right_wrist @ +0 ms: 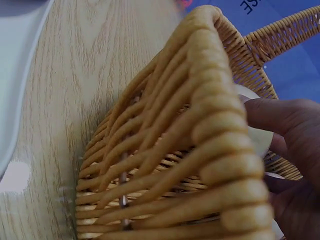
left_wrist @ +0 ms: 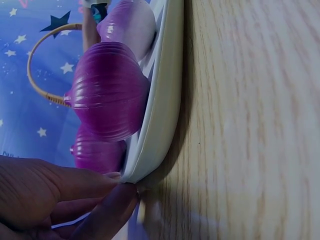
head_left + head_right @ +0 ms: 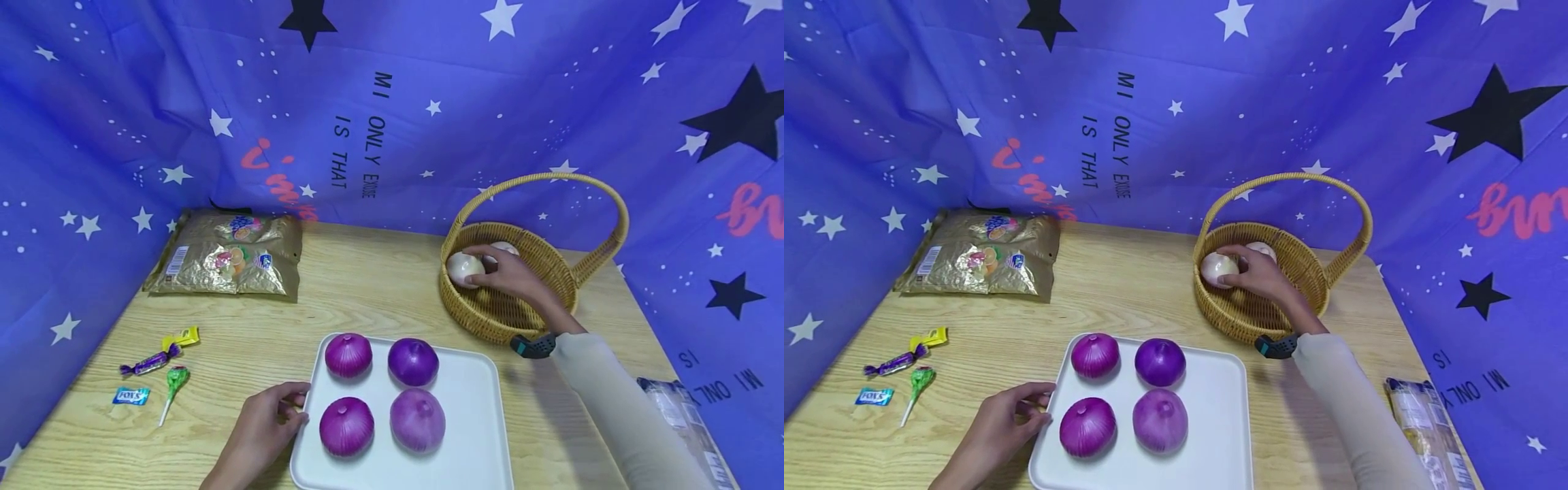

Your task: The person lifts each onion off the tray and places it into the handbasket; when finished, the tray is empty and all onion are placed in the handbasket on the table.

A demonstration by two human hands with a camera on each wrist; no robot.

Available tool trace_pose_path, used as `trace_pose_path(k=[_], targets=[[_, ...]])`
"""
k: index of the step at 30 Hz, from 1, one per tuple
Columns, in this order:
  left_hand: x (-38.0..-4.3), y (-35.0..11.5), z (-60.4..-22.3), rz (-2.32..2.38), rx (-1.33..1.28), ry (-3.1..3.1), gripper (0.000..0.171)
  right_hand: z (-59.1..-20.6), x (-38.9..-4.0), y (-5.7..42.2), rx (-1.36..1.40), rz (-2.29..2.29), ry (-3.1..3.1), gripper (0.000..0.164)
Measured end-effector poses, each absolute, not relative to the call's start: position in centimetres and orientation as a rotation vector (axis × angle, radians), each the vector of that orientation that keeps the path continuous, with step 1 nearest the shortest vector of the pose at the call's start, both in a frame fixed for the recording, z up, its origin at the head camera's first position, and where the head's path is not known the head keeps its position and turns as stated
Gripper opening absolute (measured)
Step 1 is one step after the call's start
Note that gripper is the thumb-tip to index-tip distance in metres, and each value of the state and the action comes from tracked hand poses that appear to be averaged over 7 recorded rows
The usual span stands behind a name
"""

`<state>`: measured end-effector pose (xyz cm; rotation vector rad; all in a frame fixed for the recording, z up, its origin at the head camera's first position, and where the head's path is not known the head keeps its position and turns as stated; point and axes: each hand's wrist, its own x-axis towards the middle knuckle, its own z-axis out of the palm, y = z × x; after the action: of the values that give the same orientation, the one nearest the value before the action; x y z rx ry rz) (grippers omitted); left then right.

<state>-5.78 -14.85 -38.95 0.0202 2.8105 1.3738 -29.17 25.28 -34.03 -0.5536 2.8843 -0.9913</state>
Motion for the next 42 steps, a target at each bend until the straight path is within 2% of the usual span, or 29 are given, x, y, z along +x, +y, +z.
trace_pose_path(k=[10, 24, 29, 36, 42], targets=[[-5.8, -14.9, -39.0, 1.383, 0.022, 2.823, 0.036, -34.4, -29.3, 25.3, -0.52, -0.882, 2.962, 0.055], [-5.7, -14.8, -39.1, 1.4, 0.035, 2.812, 0.035, -33.7, -28.1, 26.2, -0.539, -1.096, 2.807, 0.058], [-5.7, -14.8, -39.2, 1.404, 0.028, 2.814, 0.034, -32.3, -26.6, 26.9, -0.494, -1.145, 2.771, 0.062], [-5.8, -14.9, -39.2, 1.375, 0.071, 2.862, 0.034, -28.5, -22.4, 25.2, -0.541, -1.254, 2.729, 0.06], [-5.8, -14.8, -39.1, 1.386, 0.085, 2.838, 0.034, -28.6, -20.4, 24.3, -0.597, -1.372, 2.639, 0.057]])
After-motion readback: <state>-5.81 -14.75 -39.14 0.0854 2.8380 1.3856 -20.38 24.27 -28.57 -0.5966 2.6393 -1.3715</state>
